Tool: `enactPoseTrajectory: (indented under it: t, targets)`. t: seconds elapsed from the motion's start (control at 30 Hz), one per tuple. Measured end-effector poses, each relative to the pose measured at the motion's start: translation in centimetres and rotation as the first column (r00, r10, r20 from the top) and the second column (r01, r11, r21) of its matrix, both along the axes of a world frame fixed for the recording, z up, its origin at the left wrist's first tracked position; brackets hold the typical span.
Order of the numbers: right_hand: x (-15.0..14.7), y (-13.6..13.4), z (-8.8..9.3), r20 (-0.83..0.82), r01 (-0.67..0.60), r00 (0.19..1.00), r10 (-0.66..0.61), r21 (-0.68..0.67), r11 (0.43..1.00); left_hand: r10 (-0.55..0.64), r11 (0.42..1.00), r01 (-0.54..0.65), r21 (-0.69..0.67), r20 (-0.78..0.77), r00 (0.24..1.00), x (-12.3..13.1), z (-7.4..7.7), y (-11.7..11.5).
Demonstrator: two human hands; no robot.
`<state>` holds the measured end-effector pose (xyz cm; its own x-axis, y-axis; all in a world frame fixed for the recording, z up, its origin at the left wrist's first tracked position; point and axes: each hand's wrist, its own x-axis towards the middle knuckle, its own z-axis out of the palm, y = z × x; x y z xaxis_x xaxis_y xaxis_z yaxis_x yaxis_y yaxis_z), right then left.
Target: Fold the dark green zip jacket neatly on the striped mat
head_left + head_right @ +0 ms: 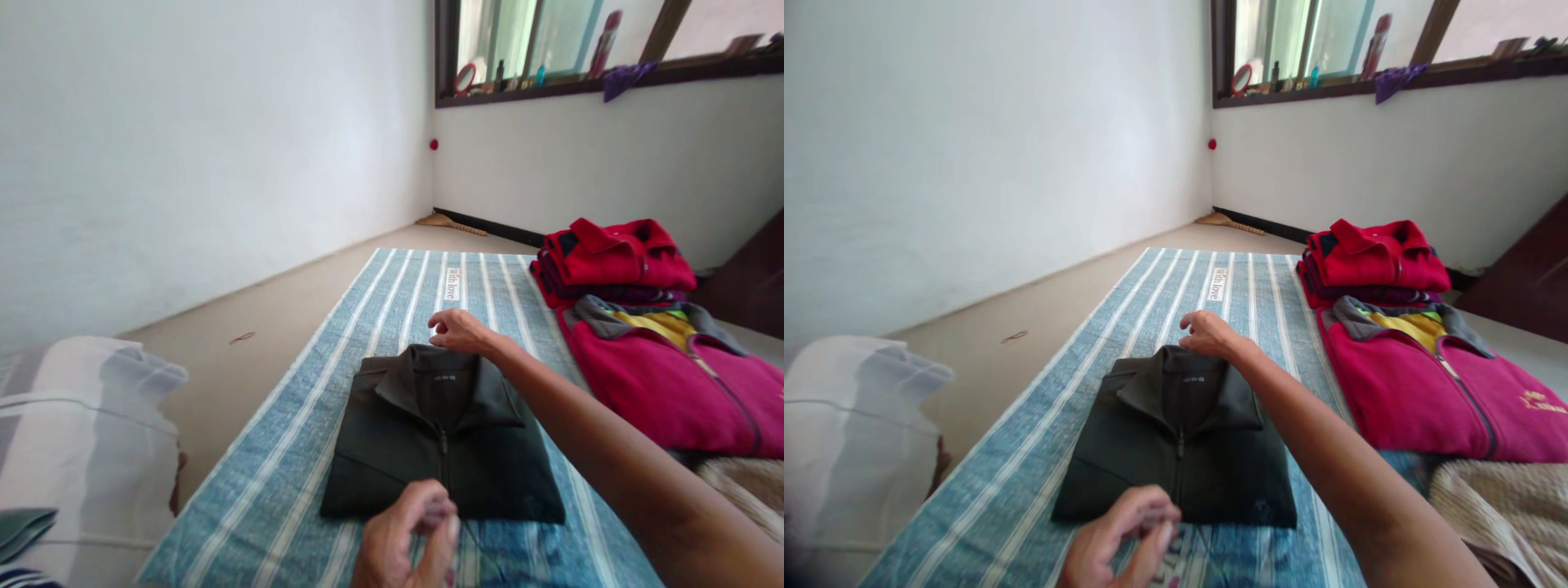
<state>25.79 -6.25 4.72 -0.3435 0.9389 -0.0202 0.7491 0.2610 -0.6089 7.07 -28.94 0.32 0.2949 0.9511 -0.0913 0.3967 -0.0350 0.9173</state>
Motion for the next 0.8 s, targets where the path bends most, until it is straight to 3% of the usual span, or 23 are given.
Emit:
enactPoseTrajectory:
  t: [0.03, 0.1, 0.17, 0.23, 0.3, 0.4, 0.57, 0.7, 0.8]
  targets:
    - [0.6, -0.8, 0.4, -0.006, 0.003, 1.000, -0.003, 0.021, 1.000, 0.073, 0.964, -0.051, 0.261, -0.077, 0.994, 0.0, 0.2, 0.5]
    - [1.9, -2.8, 0.8, -0.032, 0.029, 0.999, -0.027, 0.064, 0.998, 0.210, 0.790, -0.035, 0.613, -0.215, 0.954, 0.3, -0.1, 1.8]
    - [2.9, -5.1, 0.4, -0.078, 0.066, 0.995, -0.059, 0.103, 0.992, 0.309, 0.661, 0.049, 0.749, -0.331, 0.892, 0.7, -1.0, 2.9]
    - [3.7, -7.3, -0.8, -0.087, 0.088, 0.993, -0.078, 0.115, 0.989, 0.357, 0.615, 0.113, 0.780, -0.404, 0.842, 1.0, -1.9, 3.5]
    - [4.3, -9.3, -2.3, -0.091, 0.143, 0.987, -0.132, 0.134, 0.981, 0.370, 0.605, 0.136, 0.785, -0.428, 0.824, 1.0, -2.4, 3.6]
    - [4.5, -11.3, -4.3, -0.211, 0.159, 0.971, -0.115, 0.208, 0.965, 0.376, 0.597, 0.126, 0.793, -0.414, 0.829, 0.8, -2.7, 3.4]
    - [4.4, -11.7, -4.9, -0.310, 0.253, 0.938, -0.153, 0.312, 0.916, 0.320, 0.601, 0.035, 0.799, -0.281, 0.905, -0.1, -2.4, 3.2]
    - [4.3, -10.1, -4.1, -0.228, 0.293, 0.946, -0.231, 0.290, 0.911, 0.313, 0.675, -0.117, 0.729, -0.139, 0.940, -1.2, -0.2, 4.4]
    - [3.8, -8.2, -3.4, -0.047, 0.259, 0.965, -0.256, 0.273, 0.926, 0.391, 0.711, -0.195, 0.676, -0.150, 0.908, -1.6, 2.3, 7.6]
